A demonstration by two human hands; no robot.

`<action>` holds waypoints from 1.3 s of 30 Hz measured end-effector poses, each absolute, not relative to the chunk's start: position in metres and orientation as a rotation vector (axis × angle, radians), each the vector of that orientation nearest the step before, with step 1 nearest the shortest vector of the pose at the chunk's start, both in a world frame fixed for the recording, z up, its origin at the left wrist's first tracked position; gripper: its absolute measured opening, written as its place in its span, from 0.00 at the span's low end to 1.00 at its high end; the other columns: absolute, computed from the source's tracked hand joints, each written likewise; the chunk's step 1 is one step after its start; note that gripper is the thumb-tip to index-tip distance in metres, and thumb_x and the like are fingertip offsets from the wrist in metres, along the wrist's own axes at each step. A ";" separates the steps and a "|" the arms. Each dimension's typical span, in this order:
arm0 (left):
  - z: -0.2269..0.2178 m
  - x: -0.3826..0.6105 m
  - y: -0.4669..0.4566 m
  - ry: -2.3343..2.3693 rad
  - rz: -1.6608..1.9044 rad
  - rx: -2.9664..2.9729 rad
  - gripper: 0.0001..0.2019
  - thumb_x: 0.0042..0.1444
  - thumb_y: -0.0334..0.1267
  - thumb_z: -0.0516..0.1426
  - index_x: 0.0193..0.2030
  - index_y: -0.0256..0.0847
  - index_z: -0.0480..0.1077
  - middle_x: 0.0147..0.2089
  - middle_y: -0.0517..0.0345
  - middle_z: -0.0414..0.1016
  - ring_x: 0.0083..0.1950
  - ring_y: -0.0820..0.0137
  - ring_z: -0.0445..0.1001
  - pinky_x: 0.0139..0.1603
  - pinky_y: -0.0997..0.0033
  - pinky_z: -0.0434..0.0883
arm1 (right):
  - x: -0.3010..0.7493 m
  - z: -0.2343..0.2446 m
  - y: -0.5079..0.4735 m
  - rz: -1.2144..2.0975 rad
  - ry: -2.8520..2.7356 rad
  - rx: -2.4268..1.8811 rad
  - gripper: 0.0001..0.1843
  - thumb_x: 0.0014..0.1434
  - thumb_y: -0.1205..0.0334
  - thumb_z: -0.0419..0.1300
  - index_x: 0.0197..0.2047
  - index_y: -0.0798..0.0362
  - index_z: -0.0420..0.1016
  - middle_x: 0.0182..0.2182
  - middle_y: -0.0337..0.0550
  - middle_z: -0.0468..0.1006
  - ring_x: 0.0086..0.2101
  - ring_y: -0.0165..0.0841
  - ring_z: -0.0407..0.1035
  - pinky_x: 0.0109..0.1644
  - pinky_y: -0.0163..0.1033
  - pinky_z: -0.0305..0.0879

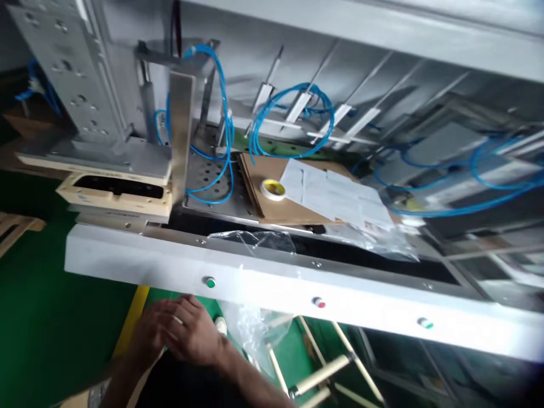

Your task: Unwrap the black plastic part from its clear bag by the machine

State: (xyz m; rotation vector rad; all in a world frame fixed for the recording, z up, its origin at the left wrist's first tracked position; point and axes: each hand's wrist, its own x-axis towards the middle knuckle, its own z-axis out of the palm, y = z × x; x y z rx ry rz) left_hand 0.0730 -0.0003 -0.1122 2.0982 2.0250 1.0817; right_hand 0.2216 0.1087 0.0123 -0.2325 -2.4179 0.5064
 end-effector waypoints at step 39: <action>-0.045 0.202 0.073 2.390 1.080 2.159 0.18 0.72 0.36 0.56 0.66 0.42 0.69 0.65 0.43 0.76 0.68 0.53 0.73 0.70 0.47 0.70 | 0.492 -0.015 0.198 -0.110 -2.225 -1.243 0.31 0.69 0.44 0.60 0.70 0.48 0.69 0.65 0.54 0.76 0.69 0.53 0.60 0.73 0.63 0.50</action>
